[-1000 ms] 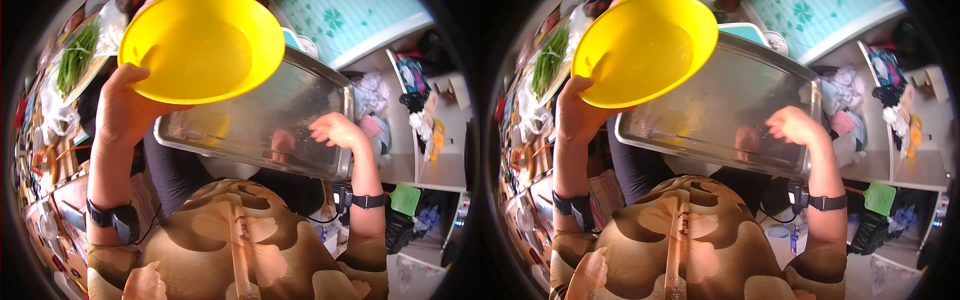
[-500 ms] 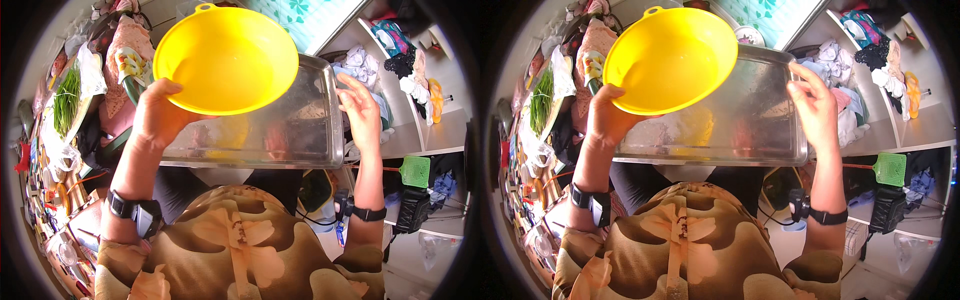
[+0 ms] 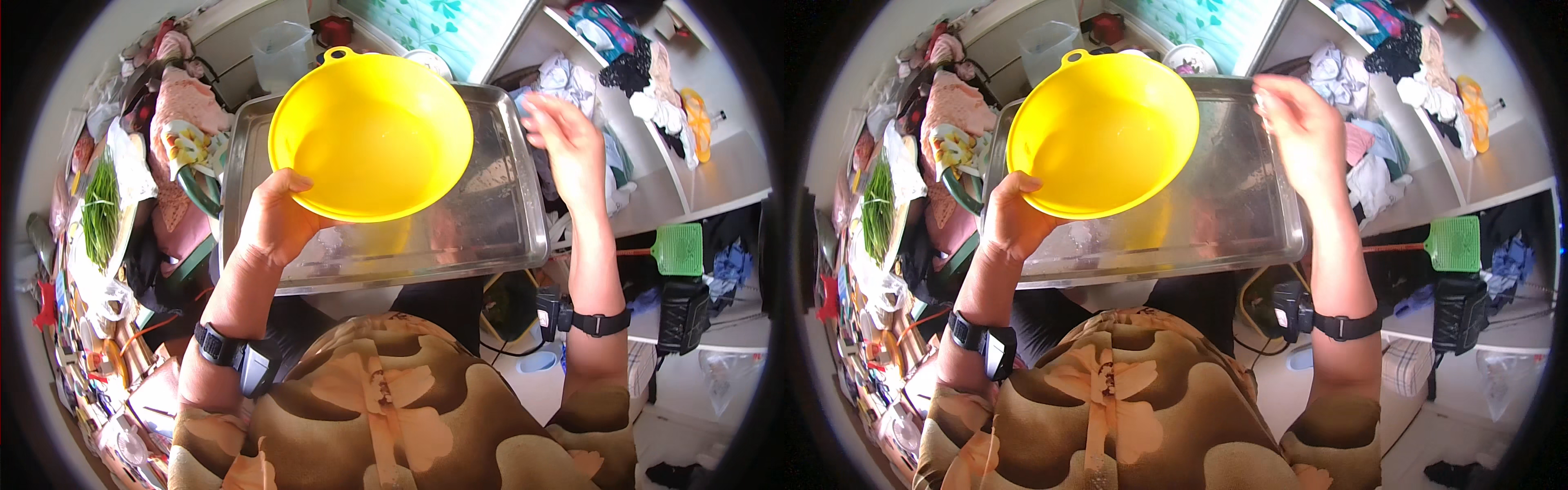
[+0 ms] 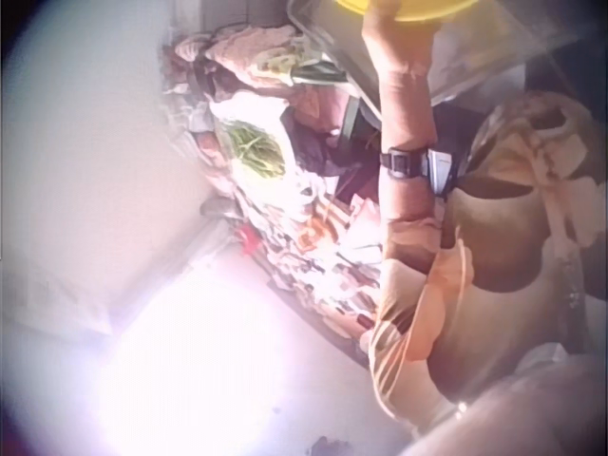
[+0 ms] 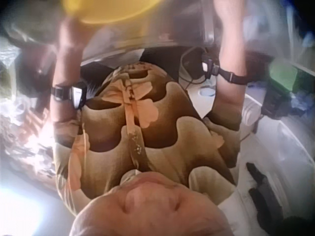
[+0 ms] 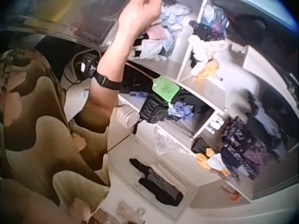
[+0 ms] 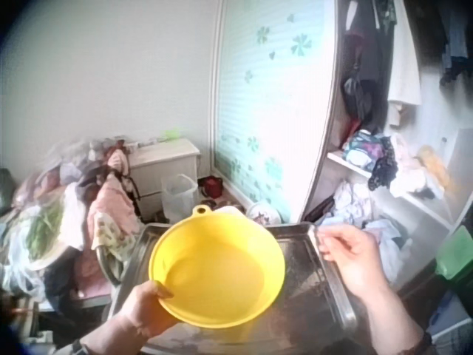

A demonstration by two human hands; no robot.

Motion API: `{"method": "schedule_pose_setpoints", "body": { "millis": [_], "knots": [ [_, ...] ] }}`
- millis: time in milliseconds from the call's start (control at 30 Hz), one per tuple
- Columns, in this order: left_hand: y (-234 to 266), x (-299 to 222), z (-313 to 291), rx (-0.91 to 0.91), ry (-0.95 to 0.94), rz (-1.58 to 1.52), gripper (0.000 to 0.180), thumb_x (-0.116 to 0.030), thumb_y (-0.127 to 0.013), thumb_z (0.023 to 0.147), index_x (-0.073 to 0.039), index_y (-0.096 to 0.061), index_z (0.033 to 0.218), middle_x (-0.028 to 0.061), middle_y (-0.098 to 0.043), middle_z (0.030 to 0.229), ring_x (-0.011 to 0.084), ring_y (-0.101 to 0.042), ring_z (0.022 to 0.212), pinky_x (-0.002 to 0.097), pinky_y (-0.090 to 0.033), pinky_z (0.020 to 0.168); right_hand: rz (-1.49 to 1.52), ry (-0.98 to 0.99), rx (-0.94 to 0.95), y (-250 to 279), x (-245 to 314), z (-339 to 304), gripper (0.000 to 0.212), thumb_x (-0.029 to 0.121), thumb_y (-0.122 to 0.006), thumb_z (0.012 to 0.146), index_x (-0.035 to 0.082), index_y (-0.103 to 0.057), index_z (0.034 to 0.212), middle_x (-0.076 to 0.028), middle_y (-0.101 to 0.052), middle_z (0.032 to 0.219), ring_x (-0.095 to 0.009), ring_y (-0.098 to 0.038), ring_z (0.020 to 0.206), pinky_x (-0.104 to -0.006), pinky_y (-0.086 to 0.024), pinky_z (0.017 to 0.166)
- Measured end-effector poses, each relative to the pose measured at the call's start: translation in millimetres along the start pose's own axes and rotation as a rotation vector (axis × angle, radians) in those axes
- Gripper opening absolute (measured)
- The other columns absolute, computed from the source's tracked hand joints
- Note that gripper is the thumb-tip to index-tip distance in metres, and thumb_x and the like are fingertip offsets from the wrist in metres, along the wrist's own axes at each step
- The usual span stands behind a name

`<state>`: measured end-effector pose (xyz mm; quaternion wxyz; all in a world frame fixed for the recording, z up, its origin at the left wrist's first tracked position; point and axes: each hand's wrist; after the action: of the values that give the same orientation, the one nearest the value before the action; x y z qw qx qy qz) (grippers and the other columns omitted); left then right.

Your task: The person wipes the surface and edges of a metal tray by hand while seated.

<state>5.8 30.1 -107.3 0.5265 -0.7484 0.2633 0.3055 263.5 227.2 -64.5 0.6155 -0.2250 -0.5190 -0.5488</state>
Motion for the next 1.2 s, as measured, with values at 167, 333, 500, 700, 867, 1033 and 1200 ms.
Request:
{"method": "schedule_pose_setpoints", "body": {
  "millis": [167,333,500,700,867,1033,1200],
  "knots": [
    [5.6,13.9,9.0,0.017,0.029,-0.033,0.059,-0.017,-0.055,0.076,-0.002,-0.044,0.132,0.0147,-0.055,0.125,0.0306,-0.053,0.114,0.0505,-0.044,0.094,-0.489,0.433,0.479,-59.9,24.5,9.0,0.03,0.004,-0.064,0.082,0.0,-0.062,0.111,-0.012,-0.067,0.103,-0.023,-0.066,0.092,-0.0312,-0.052,0.083],
    [-1.8,28.5,23.9,0.148,0.136,-0.098,0.055,-0.014,-0.056,0.078,-0.002,-0.045,0.131,0.0134,-0.055,0.125,0.0286,-0.052,0.115,0.0527,-0.043,0.095,-0.796,0.386,0.625,-81.5,-10.1,4.9,0.027,0.006,-0.066,0.076,0.0,-0.065,0.102,-0.018,-0.066,0.091,-0.034,-0.065,0.089,-0.0404,-0.051,0.08],
    [16.9,36.8,23.2,0.13,0.13,-0.112,0.052,-0.013,-0.054,0.079,-0.001,-0.046,0.129,0.0137,-0.056,0.124,0.0281,-0.053,0.113,0.0522,-0.044,0.095,-0.641,0.142,0.604,-70.8,-17.8,20.1,0.013,0.008,-0.062,0.082,0.0,-0.066,0.091,-0.015,-0.067,0.079,-0.025,-0.065,0.07,-0.0341,-0.049,0.067],
    [31.9,36.2,14.3,0.068,0.106,-0.1,0.058,-0.015,-0.053,0.078,-0.002,-0.043,0.134,0.0135,-0.056,0.126,0.0286,-0.055,0.112,0.0499,-0.042,0.097,-0.355,-0.182,0.271,-26.5,-26.3,78.9,0.015,0.012,-0.057,0.092,0.0,-0.065,0.092,0.0,-0.06,0.07,-0.006,-0.053,0.057,-0.0203,-0.044,0.051],
    [38.9,27.6,12.2,-0.005,0.1,-0.021,0.062,-0.017,-0.054,0.076,-0.002,-0.041,0.135,0.0151,-0.053,0.128,0.0293,-0.053,0.115,0.0475,-0.041,0.098,-0.247,-0.355,0.29,27.2,-89.0,95.2,0.02,0.004,-0.053,0.091,-0.005,-0.065,0.104,-0.007,-0.066,0.079,-0.012,-0.064,0.067,-0.0243,-0.05,0.055],
    [40.2,15.8,3.2,-0.021,-0.035,-0.062,0.062,-0.017,-0.054,0.076,-0.001,-0.041,0.134,0.0153,-0.053,0.128,0.0302,-0.053,0.114,0.0456,-0.041,0.098,-0.295,-0.388,0.261,26.1,-60.9,54.1,0.026,0.007,-0.05,0.092,0.0,-0.062,0.114,-0.008,-0.068,0.096,-0.014,-0.065,0.077,-0.0261,-0.05,0.06],
    [31.7,10.5,3.0,-0.025,-0.001,-0.051,0.061,-0.018,-0.053,0.076,-0.001,-0.042,0.134,0.0159,-0.053,0.128,0.0318,-0.051,0.117,0.0476,-0.04,0.1,-0.317,-0.433,0.327,33.1,-30.7,13.1,0.033,0.01,-0.056,0.092,0.008,-0.058,0.125,-0.005,-0.066,0.113,-0.013,-0.062,0.092,-0.0274,-0.051,0.067]
  ]
}}
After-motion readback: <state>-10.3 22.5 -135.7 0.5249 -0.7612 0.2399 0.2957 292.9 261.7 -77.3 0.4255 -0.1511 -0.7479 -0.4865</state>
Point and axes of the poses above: each hand's wrist, its own z-axis towards the middle knuckle, its own y-axis out of the back of the hand, x = y × z
